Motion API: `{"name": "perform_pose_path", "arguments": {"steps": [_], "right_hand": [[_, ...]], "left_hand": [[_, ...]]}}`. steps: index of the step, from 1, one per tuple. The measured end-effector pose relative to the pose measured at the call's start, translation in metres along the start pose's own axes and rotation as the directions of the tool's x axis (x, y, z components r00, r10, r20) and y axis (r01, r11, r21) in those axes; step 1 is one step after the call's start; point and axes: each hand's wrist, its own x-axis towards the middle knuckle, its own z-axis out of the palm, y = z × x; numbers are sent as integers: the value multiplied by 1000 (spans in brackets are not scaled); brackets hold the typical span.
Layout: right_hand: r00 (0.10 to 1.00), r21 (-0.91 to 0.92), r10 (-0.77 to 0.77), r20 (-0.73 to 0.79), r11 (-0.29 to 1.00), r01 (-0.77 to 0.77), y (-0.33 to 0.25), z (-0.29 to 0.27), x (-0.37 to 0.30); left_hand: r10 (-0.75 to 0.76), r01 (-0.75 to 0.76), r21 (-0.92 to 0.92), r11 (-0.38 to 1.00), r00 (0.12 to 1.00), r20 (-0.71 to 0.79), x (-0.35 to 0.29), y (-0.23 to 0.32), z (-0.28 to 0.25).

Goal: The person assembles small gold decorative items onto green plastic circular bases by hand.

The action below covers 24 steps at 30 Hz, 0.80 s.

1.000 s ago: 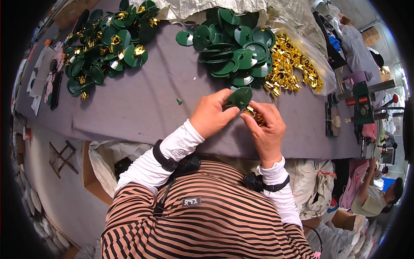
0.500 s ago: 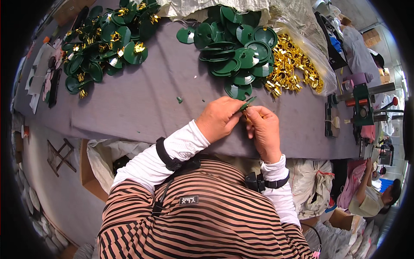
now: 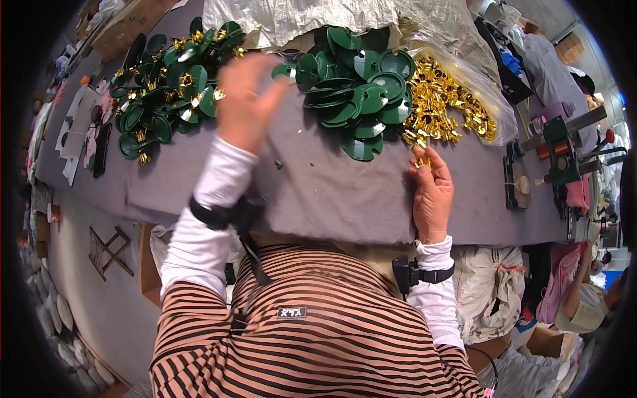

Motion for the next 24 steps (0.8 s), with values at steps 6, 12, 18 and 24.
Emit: {"name": "perform_pose_path", "arguments": {"steps": [6, 12, 18, 24], "right_hand": [[986, -224, -154, 62, 961, 164, 0, -4, -6], [981, -380, -183, 71, 904, 196, -5, 3, -10], [955, -484, -244, 167, 824, 296, -18, 38, -16], [863, -657, -371, 342, 562, 502, -8, 45, -8]], "left_hand": [[21, -6, -42, 999, 931, 366, -46, 42, 62], [-273, 432, -513, 742, 893, 357, -54, 71, 50], [-377, 780, -594, 195, 619, 689, -78, 84, 73], [-333, 727, -546, 415, 680, 653, -87, 83, 80]]}}
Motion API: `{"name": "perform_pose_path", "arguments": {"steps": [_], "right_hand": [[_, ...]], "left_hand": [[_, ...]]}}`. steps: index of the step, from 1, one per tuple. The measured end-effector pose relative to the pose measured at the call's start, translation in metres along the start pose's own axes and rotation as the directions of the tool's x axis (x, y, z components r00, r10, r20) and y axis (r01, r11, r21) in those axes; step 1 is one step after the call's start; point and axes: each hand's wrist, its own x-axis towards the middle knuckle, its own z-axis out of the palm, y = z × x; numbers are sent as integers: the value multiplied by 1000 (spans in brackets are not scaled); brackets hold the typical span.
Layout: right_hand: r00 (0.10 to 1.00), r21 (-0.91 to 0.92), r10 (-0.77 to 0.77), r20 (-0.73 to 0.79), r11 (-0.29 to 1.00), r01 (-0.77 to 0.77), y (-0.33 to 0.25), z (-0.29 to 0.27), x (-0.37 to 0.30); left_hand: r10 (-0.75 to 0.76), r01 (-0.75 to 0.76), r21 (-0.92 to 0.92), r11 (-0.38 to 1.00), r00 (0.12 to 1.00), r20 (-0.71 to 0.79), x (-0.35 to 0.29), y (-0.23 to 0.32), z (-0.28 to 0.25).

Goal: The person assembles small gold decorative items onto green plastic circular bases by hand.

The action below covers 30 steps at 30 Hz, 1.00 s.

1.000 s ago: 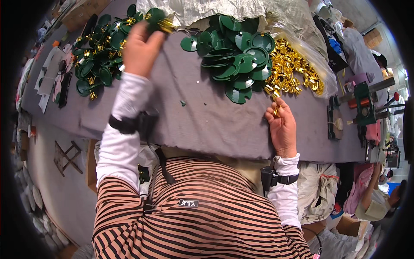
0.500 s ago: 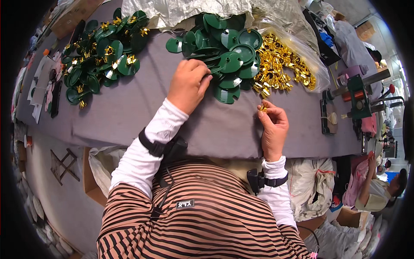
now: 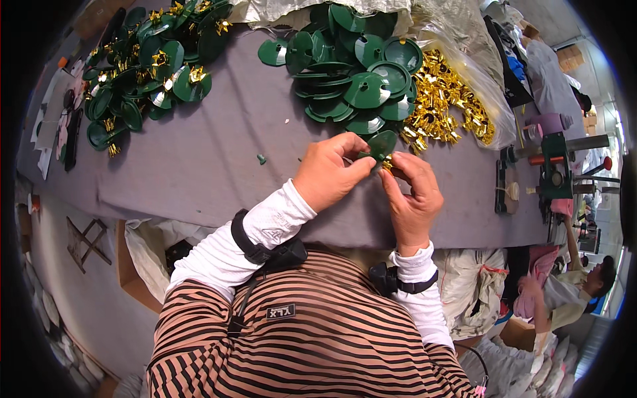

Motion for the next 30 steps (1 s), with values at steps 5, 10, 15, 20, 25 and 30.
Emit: {"name": "perform_pose_path", "arguments": {"steps": [5, 10, 15, 20, 25, 30], "right_hand": [[999, -97, -35, -5, 995, 34, 12, 4, -2], [946, 161, 317, -63, 939, -304, 6, 6, -5], [967, -193, -251, 52, 947, 257, 8, -4, 0], [871, 473, 491, -11, 770, -428, -1, 11, -17], [852, 441, 499, 156, 737, -512, 10, -3, -5], [992, -339, 121, -41, 932, -127, 58, -51, 43]], "left_hand": [[257, -279, 290, 915, 960, 114, -5, 7, -5], [358, -377, 277, 884, 926, 118, -6, 6, -5], [117, -122, 33, 992, 985, 128, -11, 1, -3], [411, -438, 295, 849, 899, 152, -9, 11, -5], [203, -199, 200, 960, 979, -4, -6, 6, -12], [316, -263, 200, 944, 896, -312, 51, 61, -112]]}}
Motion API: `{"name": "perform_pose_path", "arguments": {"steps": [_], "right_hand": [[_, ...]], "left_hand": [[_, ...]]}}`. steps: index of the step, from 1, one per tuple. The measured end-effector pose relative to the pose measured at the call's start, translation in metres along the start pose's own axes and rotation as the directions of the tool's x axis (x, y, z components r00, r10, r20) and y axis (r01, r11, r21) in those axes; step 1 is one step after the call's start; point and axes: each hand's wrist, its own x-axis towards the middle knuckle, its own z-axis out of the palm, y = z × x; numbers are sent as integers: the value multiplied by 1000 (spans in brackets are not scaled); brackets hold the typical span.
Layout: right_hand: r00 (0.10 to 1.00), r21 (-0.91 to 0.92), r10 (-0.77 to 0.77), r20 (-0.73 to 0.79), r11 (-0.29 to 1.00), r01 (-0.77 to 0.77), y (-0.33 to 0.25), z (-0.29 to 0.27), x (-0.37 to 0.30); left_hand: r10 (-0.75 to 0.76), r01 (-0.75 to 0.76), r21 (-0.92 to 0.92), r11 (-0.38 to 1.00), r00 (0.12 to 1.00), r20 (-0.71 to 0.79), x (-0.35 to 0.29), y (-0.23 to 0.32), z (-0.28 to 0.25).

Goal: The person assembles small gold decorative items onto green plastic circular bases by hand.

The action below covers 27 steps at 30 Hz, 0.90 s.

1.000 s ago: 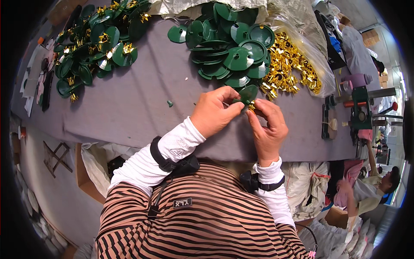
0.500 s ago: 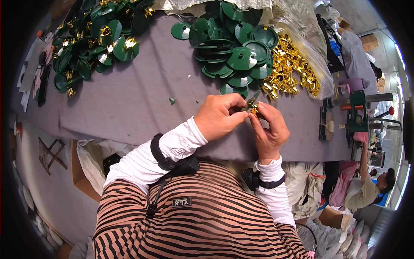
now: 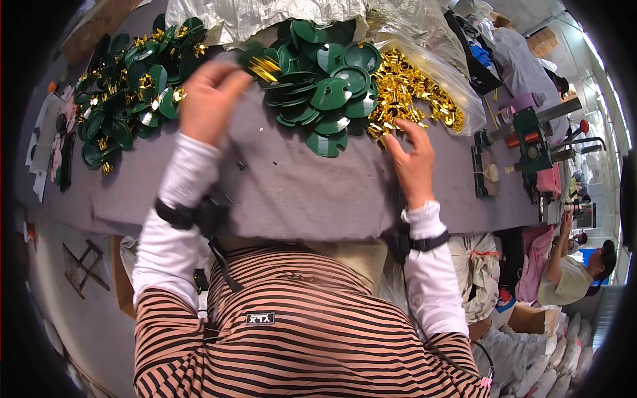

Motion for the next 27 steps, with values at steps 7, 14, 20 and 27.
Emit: {"name": "perform_pose_path", "arguments": {"steps": [7, 14, 20, 27], "right_hand": [[943, -234, -302, 141, 915, 328, 17, 24, 21], [983, -200, -174, 62, 963, 183, 9, 10, 0], [991, -97, -126, -36, 988, 122, 22, 6, -2], [972, 495, 155, -175, 867, -49, 48, 4, 3]], "left_hand": [[259, 82, 724, 685, 902, -346, 90, 0, -116], [98, -98, 214, 972, 995, 14, -18, -10, 5], [354, -509, 550, 662, 859, 370, -76, -16, 78], [163, -364, 446, 818, 889, 427, -85, -29, 72]]}}
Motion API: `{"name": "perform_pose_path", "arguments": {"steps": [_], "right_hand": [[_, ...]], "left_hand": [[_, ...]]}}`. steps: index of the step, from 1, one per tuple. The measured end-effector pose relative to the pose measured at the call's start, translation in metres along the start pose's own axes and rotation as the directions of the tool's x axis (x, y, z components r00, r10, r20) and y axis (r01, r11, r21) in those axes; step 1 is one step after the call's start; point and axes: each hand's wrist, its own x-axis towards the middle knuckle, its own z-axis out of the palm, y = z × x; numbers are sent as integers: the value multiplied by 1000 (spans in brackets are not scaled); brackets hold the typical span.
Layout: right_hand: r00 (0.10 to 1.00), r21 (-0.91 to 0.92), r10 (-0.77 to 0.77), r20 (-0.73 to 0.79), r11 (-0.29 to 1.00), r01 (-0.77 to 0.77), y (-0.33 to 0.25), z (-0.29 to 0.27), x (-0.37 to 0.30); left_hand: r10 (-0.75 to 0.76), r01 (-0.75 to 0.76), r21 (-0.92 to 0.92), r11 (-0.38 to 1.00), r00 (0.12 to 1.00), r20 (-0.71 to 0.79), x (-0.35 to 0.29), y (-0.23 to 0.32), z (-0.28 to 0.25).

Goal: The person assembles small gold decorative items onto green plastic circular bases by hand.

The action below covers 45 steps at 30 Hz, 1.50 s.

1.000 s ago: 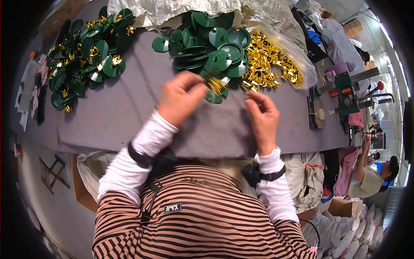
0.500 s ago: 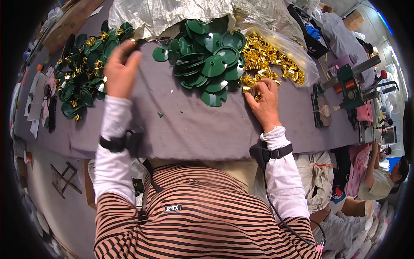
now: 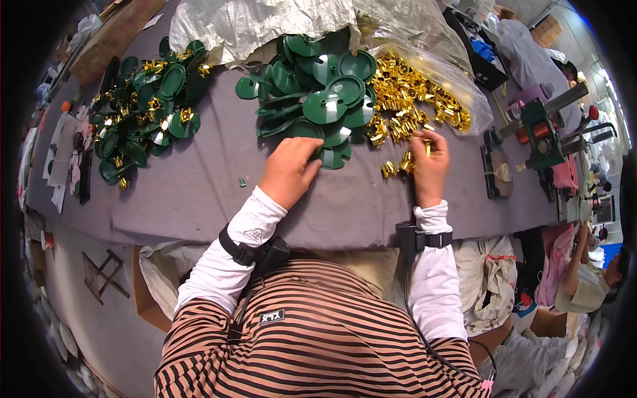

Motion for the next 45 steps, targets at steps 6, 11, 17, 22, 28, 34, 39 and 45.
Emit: {"name": "perform_pose_path", "arguments": {"steps": [6, 11, 17, 22, 28, 34, 39, 45], "right_hand": [[938, 558, 343, -58, 790, -255, -19, -11, 5], [916, 670, 396, 67, 662, -335, -43, -9, -3], [896, 633, 350, 273, 636, -441, -83, 15, -45], [841, 630, 380, 386, 557, -541, -88, 43, -69], [940, 191, 258, 223, 934, -302, -87, 44, -78], [963, -109, 58, 264, 994, -30, -89, 57, -79], [888, -263, -286, 360, 882, 391, -84, 57, -75], [969, -8, 55, 241, 998, -55, -79, 58, -84]], "left_hand": [[110, -69, 222, 973, 977, -181, 14, 7, -9], [157, -109, 268, 957, 974, -165, 12, -8, -15], [-443, 304, -786, 539, 895, 42, 10, 25, -17], [-455, 334, -909, 251, 869, 194, 5, 33, 2], [-443, 356, -835, 419, 883, 154, -3, 27, 11], [-279, 253, -659, 708, 958, 68, -7, 26, 15], [-253, 229, -536, 813, 967, 30, -8, 29, 11], [-294, 282, -634, 720, 952, 90, -9, 24, 23]]}}
